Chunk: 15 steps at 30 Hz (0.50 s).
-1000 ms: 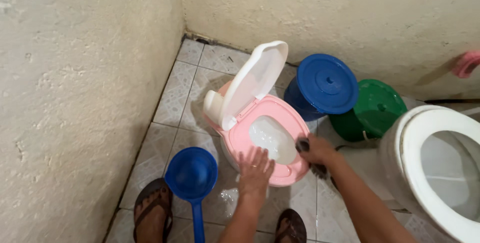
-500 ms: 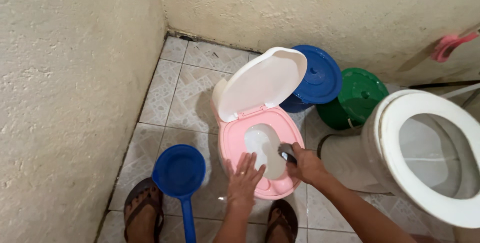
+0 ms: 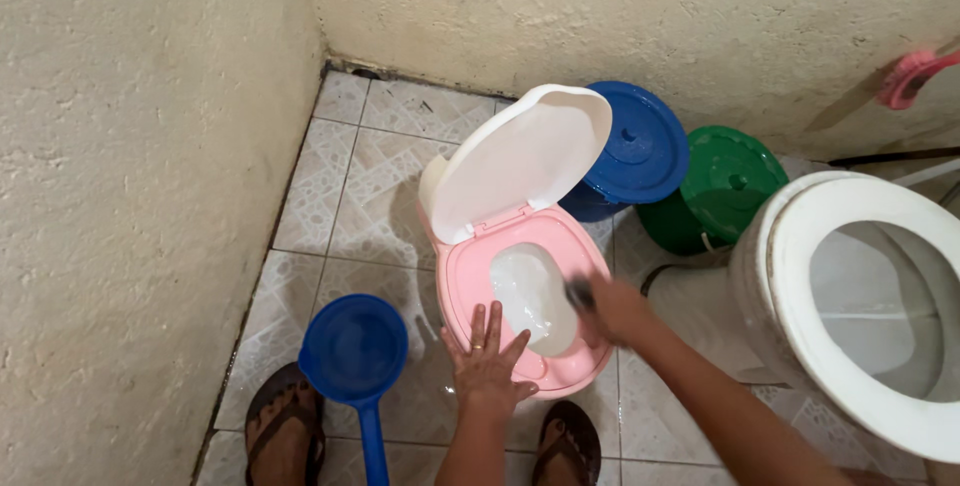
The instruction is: The person cleans a pink and white potty chair by rinsing it with water from a blue scoop and scrubbing the surfaces with a brush, then rinses and wipes a small white basin.
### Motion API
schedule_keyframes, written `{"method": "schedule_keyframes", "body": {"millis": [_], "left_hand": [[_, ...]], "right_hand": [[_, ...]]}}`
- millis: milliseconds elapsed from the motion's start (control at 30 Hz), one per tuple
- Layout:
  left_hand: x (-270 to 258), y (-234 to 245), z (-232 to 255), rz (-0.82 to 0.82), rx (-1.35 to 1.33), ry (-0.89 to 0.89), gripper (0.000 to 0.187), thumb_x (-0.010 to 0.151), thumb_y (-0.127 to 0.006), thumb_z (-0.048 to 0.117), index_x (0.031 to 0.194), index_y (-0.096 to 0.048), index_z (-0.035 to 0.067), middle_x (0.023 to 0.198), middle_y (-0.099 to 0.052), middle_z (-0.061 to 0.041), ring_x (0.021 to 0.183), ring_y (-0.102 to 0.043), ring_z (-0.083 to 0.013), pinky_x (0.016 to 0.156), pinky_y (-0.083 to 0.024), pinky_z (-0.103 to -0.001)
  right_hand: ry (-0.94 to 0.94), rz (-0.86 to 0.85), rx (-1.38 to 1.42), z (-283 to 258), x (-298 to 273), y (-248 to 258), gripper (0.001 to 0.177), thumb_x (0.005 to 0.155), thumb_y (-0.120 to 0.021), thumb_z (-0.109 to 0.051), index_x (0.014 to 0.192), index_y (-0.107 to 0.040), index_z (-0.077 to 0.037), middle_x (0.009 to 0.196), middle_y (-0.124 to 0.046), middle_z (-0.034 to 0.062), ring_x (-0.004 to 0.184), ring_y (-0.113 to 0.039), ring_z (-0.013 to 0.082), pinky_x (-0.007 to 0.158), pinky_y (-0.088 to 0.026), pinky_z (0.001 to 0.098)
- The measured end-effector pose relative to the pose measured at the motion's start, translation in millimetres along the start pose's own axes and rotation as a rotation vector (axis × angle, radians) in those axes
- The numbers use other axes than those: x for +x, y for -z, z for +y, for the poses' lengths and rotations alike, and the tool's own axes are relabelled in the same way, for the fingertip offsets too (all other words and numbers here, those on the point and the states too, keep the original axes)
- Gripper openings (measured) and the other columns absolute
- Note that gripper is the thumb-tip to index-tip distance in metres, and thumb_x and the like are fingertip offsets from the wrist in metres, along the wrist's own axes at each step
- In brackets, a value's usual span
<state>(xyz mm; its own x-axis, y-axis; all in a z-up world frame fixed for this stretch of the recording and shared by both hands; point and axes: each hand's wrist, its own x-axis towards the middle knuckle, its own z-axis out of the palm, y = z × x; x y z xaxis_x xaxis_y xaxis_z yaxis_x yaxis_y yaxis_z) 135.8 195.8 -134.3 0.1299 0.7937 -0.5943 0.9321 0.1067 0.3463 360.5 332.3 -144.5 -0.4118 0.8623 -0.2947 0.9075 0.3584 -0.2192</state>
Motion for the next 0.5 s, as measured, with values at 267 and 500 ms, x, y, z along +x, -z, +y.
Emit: {"method": "schedule_keyframes", "body": {"millis": [267,500], "left_hand": [[2,-12,-4,0.156,-0.046,-0.025,0.086,0.073,-0.081,0.061,0.150,-0.043,0.047,0.174,0.007,-0.003,0.159,0.010,-0.0288,0.115,0.000,-0.084],[2,-11,-3,0.215,-0.048,0.010,0.109,0.063,-0.083,0.068,0.156,-0.030,0.049,0.171,0.009,-0.006,0.158,0.011,-0.0281,0.114,0.002,-0.083]], "right_hand": [[-0.072,0.236,0.032,25,70,2,0.052,0.085,-0.069,-0.048,0.124,-0.060,-0.015,0.108,-0.073,0.0186,0.095,-0.070,0.0415,0.080,-0.055,0.0549],[-0.150,0.147,0.035,17,45,-5,0.036,0.095,-0.054,-0.034,0.126,-0.067,-0.021,0.115,-0.071,0.0202,0.102,-0.069,0.0417,0.087,-0.054,0.0545]]}}
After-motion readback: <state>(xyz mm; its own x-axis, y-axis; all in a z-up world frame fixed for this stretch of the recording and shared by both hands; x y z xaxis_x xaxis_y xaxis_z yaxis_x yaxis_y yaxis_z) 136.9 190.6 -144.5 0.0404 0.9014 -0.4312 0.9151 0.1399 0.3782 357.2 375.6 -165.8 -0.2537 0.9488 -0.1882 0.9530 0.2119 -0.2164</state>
